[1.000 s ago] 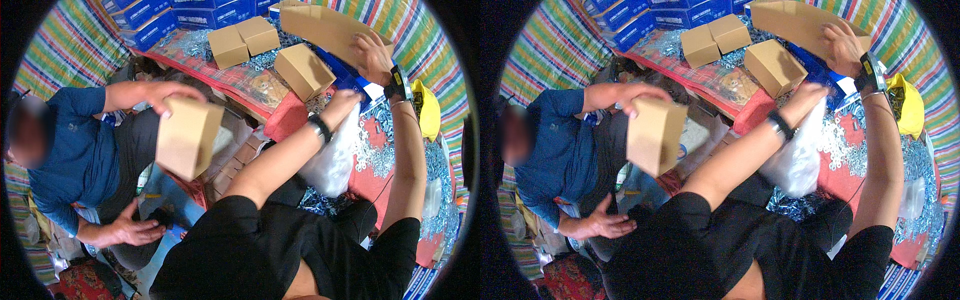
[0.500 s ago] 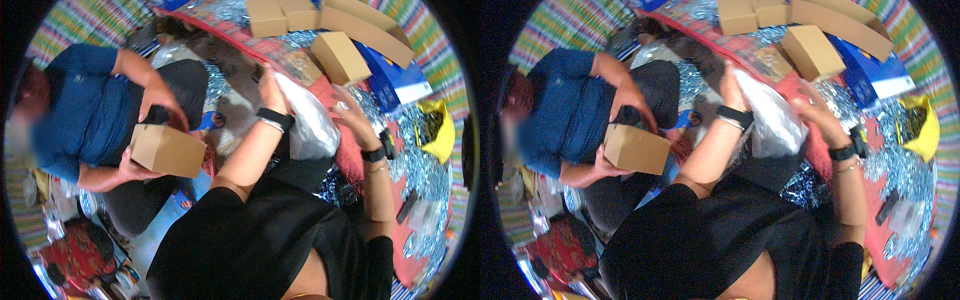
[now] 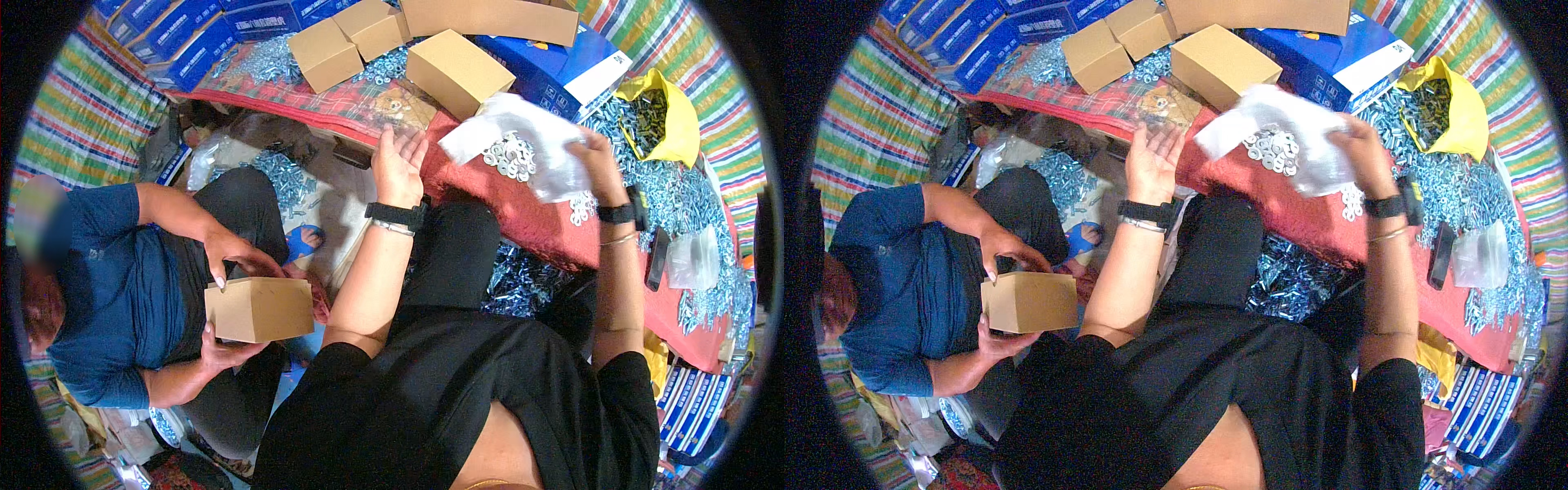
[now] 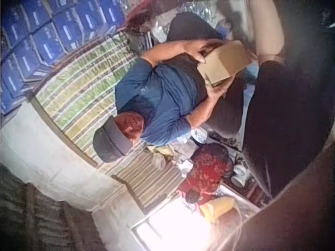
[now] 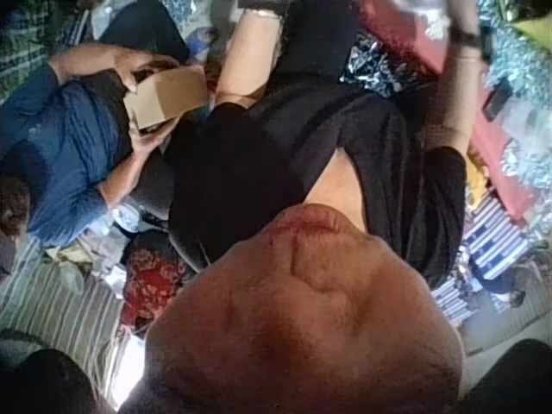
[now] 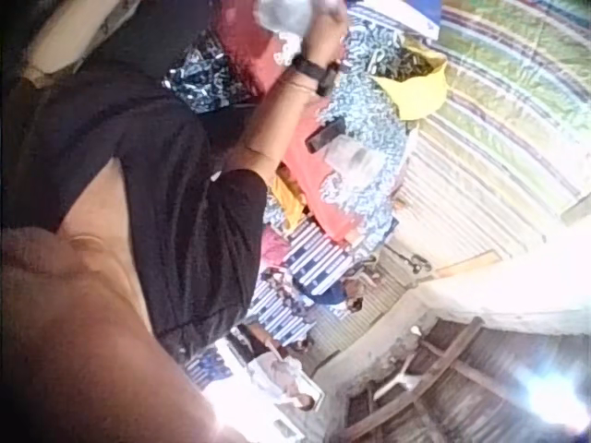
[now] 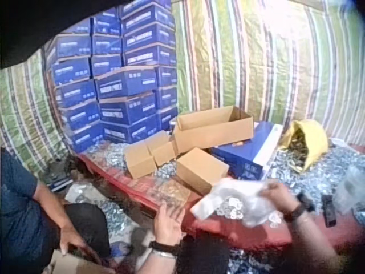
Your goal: Sorting metal nuts and washers from piles on a table and packing them into plastic bags and cardboard boxes.
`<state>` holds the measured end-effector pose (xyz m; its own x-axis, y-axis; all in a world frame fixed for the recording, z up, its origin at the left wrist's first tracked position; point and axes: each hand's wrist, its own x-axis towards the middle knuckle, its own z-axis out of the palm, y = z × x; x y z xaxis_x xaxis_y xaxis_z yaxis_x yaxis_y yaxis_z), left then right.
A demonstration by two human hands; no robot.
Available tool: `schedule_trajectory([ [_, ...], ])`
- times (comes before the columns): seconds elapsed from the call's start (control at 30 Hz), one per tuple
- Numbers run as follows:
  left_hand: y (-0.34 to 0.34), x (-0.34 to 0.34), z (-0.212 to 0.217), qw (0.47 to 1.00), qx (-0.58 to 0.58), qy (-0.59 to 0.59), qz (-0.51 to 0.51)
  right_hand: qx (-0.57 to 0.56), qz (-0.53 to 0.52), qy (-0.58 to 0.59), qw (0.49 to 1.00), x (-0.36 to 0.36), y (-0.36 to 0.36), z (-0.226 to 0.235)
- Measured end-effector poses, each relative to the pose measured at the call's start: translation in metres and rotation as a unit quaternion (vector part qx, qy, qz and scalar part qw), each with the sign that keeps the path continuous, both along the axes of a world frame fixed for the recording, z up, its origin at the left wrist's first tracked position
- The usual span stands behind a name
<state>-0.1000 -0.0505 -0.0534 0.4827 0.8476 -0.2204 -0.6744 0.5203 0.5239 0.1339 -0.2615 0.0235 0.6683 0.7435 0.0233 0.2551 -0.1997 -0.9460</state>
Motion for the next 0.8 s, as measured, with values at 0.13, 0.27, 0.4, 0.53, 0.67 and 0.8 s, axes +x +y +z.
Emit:
schedule_trajectory([
  [0.13,-0.006,0.014,-0.014,0.992,-0.108,-0.028,-0.064,0.0,-0.042,-0.05,0.998,0.067,-0.052,0.01],
  [0.27,-0.007,0.021,-0.031,0.986,-0.097,-0.022,-0.137,-0.041,-0.03,-0.278,0.959,0.081,-0.064,-0.001],
  [0.4,-0.034,0.037,0.004,0.918,-0.056,-0.071,-0.386,0.028,-0.035,-0.434,0.9,0.013,-0.056,0.02],
  [0.53,-0.081,0.059,0.03,0.879,0.001,-0.114,-0.463,0.024,-0.06,-0.534,0.843,-0.039,-0.068,0.0],
  [0.67,-0.107,0.065,0.038,0.911,0.132,-0.132,-0.367,0.012,0.02,-0.549,0.836,-0.077,-0.074,-0.022],
  [0.8,-0.106,0.055,0.042,0.938,0.17,-0.071,-0.294,-0.037,0.095,-0.516,0.85,-0.104,-0.079,0.014],
])
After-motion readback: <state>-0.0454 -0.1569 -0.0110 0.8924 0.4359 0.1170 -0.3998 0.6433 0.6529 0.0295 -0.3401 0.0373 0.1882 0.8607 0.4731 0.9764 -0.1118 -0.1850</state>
